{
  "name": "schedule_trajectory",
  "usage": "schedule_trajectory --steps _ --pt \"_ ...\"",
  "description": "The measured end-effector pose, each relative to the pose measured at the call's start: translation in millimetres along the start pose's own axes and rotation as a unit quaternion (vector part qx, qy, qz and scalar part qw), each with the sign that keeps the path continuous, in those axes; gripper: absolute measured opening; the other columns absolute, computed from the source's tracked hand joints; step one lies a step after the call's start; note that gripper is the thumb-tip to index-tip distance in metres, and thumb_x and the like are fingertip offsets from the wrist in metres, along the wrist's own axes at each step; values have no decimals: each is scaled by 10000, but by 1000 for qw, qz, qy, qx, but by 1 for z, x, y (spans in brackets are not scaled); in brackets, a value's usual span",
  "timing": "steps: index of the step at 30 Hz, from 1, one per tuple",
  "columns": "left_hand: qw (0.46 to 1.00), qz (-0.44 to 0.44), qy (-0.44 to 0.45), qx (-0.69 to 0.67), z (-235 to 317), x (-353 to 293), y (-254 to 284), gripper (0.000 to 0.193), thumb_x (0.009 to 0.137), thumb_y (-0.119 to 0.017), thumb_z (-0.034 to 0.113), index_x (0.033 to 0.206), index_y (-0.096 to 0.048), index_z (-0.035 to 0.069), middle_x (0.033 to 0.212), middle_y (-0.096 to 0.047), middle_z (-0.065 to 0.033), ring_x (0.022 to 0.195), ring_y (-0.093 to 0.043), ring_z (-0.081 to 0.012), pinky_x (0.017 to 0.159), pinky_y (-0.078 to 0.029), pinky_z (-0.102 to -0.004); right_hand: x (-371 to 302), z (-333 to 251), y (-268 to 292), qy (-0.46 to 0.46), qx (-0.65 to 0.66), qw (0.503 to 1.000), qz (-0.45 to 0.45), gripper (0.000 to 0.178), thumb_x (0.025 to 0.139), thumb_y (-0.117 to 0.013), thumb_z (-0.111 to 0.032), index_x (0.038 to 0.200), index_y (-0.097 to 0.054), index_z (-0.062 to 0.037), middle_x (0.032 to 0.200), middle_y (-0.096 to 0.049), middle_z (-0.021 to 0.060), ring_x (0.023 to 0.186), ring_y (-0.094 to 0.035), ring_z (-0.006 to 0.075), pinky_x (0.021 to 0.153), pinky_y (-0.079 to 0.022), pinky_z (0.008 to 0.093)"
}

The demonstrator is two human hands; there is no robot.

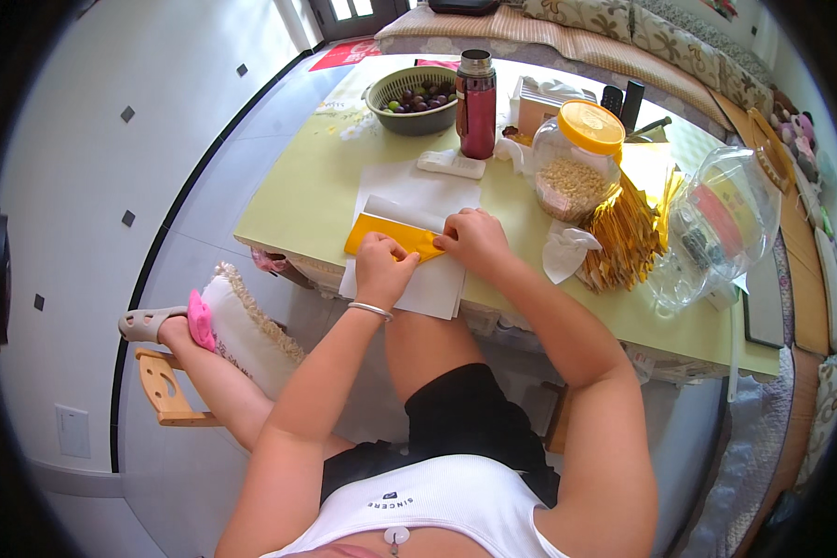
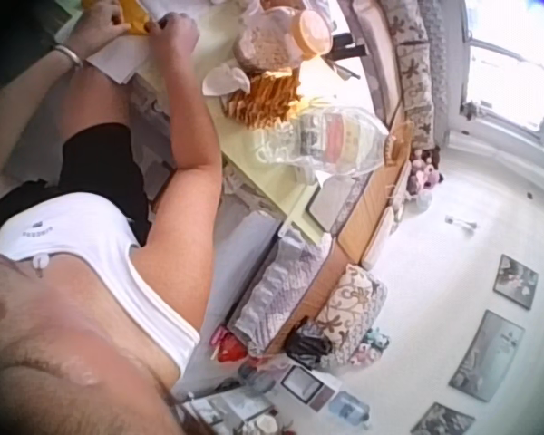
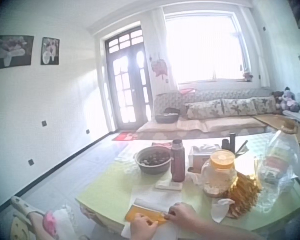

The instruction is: The person sits on the floor and folds a rectangular sheet of yellow paper by hand. They fold the paper in half lengthwise, then fold the ends inward to create a triangular shape, repeating this process with multiple sheets.

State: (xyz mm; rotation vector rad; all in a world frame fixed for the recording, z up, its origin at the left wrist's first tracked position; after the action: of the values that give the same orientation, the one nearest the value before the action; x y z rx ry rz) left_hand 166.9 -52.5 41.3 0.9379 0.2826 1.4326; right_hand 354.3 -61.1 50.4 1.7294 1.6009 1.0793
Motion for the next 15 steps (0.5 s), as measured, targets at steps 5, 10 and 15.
schedule_trajectory --steps 5,10,15 --pt "999 20 -2 26 0 0 -3 189 697 -817 139 643 -684 15 924 -620 -157 895 -616 -306 829 -511 -405 -2 -3 -3 1 -34 999 30 267 798 -778 -339 836 -726 -80 892 -687 106 891 -623 300 797 -505 419" --pt "1000 13 4 21 0 1 -7 171 714 -789 135 649 -689 12 943 -619 -167 922 -599 -333 850 -496 -432 -17 -16 -6 140 -121 975 121 395 858 -720 -269 1159 -647 -24 1231 -631 162 1200 -548 334 1024 -419 436" --pt "1000 3 21 22 -6 2 -11 168 731 -770 148 668 -702 9 969 -622 -174 946 -593 -348 863 -491 -442 -51 -39 -24 228 -118 964 -63 700 955 -597 -375 1461 -402 67 1568 -337 242 1501 -241 364 1240 -155 471"
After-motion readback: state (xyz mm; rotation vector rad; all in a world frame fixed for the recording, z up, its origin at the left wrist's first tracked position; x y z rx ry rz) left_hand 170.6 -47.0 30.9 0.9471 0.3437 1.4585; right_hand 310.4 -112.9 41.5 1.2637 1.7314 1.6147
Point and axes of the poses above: each hand's wrist, its own x-axis towards the middle knuckle, its own y-axis out of the back of the hand, z = x × y, the point moved 4 cm from there along x, towards the middle knuckle
